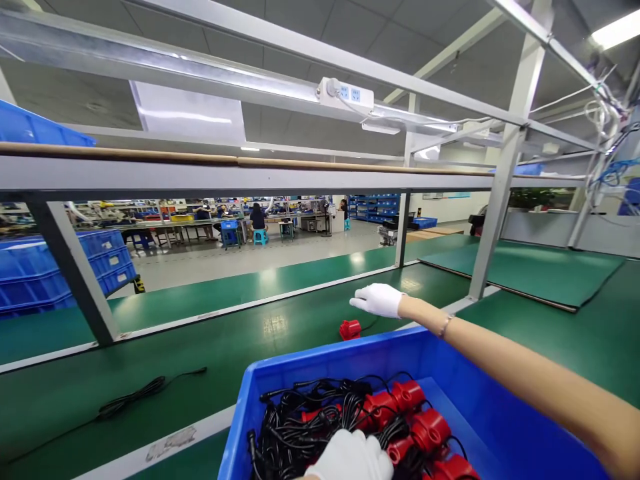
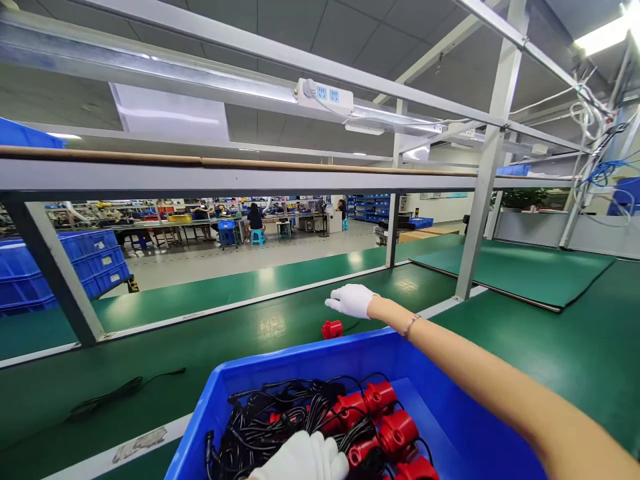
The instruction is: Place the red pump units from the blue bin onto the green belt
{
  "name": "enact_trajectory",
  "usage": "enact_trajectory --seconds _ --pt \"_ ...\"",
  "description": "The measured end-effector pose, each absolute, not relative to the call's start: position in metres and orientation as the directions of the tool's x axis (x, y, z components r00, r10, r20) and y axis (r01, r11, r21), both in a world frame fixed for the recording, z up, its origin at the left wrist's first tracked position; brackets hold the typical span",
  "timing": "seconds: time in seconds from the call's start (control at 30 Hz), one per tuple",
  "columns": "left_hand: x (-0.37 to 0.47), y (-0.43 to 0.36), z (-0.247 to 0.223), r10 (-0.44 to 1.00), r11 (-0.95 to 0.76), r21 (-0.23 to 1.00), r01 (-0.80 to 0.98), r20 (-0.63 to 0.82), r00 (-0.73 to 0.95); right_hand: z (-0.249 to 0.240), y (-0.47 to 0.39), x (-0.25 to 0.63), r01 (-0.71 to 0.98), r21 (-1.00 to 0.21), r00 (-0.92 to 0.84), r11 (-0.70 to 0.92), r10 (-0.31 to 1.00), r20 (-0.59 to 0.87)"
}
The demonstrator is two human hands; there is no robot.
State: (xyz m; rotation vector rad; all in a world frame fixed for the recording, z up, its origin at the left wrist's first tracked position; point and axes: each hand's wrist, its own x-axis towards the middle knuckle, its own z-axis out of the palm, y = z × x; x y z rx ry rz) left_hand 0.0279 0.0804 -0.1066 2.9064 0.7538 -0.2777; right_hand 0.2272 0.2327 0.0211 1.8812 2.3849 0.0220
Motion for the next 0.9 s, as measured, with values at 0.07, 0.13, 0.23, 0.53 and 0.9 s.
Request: enact_trajectory --seconds 0.07,0.13,0.23,0.53,0.9 --pt "0.031 0.075 -0.091 0.467 -0.877 -0.022 0.48 -0.279 0.839 0.013 0.196 0.234 0.96 0.107 -0.256 0.26 0.965 -0.05" --pt "0.03 0.07 -0.075 0.472 -0.877 -0.044 0.479 -0.278 0.837 -0.006 0.159 0.239 0.953 0.132 -0.263 0.273 0.961 -0.088" --pt "0.024 0.066 -0.061 0.484 -0.864 0.037 0.503 -0.217 0.848 -0.044 0.119 0.24 0.954 0.164 -0.218 0.25 0.957 -0.192" --pt "0.011 0.068 -0.052 0.646 -0.659 0.499 0.562 -0.006 0.763 -0.041 0.099 0.258 0.994 0.016 -0.108 0.111 0.983 -0.152" --pt "0.061 0.059 -0.001 0.905 -0.256 0.966 -0.045 0.256 0.339 0.06 0.039 0.23 0.688 -0.711 -0.105 0.145 0.989 0.101"
